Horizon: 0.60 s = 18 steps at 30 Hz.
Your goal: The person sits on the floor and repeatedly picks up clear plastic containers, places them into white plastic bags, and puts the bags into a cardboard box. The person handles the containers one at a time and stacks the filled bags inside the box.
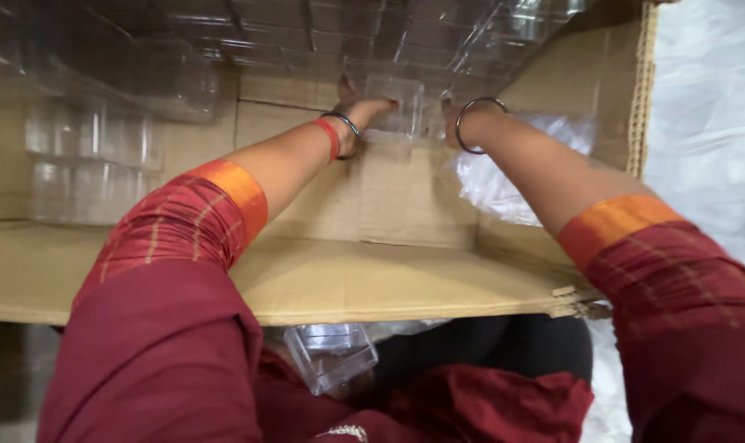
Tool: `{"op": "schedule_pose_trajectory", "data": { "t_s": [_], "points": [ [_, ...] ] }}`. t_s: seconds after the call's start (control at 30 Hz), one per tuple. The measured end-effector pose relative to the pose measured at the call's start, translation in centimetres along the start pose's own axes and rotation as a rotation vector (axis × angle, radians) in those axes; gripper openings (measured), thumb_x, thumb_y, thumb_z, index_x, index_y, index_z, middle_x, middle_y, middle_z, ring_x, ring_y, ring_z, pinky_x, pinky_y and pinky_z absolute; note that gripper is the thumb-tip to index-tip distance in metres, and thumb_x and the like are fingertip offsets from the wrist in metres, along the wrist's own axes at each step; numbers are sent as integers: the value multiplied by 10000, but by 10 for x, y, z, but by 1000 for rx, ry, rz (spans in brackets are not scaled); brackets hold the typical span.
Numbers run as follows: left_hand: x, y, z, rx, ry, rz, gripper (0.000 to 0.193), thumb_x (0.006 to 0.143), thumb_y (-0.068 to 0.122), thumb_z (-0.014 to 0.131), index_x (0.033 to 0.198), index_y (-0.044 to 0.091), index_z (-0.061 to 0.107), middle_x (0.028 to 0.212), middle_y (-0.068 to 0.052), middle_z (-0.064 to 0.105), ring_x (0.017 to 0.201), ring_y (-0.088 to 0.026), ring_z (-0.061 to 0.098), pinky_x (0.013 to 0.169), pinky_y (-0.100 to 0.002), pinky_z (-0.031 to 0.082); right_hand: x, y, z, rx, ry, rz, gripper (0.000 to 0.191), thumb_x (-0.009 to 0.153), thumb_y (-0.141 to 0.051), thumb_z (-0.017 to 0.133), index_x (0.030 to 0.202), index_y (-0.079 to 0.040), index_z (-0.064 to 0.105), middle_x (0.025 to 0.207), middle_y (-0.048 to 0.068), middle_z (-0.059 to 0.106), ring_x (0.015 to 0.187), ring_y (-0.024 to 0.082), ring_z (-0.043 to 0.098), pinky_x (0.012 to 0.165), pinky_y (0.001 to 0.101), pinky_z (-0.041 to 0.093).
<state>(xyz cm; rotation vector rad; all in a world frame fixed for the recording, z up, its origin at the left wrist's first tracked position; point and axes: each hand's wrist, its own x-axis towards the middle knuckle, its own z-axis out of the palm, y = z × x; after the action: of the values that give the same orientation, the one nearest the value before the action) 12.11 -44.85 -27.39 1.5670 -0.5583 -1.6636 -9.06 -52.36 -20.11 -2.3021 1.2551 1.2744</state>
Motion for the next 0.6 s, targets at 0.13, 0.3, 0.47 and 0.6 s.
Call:
{"op": "schedule_pose_trajectory", "data": {
  "t_s": [0.13,0.3,0.47,0.6],
  "points": [
    [-7,6,-12,80,-184,-188,673,741,544,775,1344,297,608,1434,-19,533,1322,-217,429,1040,-506,339,-6,4,-4,-5,-58,7,1041,834,-125,630,1663,-123,2,1449,224,559,1257,392,613,1024,504,516],
    [-30,21,-30,-119,-319,-179,509,726,478,772,1177,267,672,1179,-16,716,1133,-204,638,907,-457,464,-16,6,-16,14,-3,30,686,837,-285,678,1465,-46,538,1380,184,660,1209,368,670,979,496,549],
    [-24,32,21,-252,-455,30,539,800,416,764,1240,110,705,1226,-74,725,1118,-222,648,947,-417,440,-23,12,-20,31,-81,-77,555,805,-346,704,1284,-66,698,1368,123,648,1222,336,640,999,469,518],
    [-22,28,36,-244,-389,73,640,771,425,753,1321,106,681,1323,-69,695,1235,-243,624,1094,-447,440,-27,22,-19,210,-27,-222,580,826,-411,718,1268,-37,689,1320,172,661,1176,319,639,960,440,508]
  ]
}}
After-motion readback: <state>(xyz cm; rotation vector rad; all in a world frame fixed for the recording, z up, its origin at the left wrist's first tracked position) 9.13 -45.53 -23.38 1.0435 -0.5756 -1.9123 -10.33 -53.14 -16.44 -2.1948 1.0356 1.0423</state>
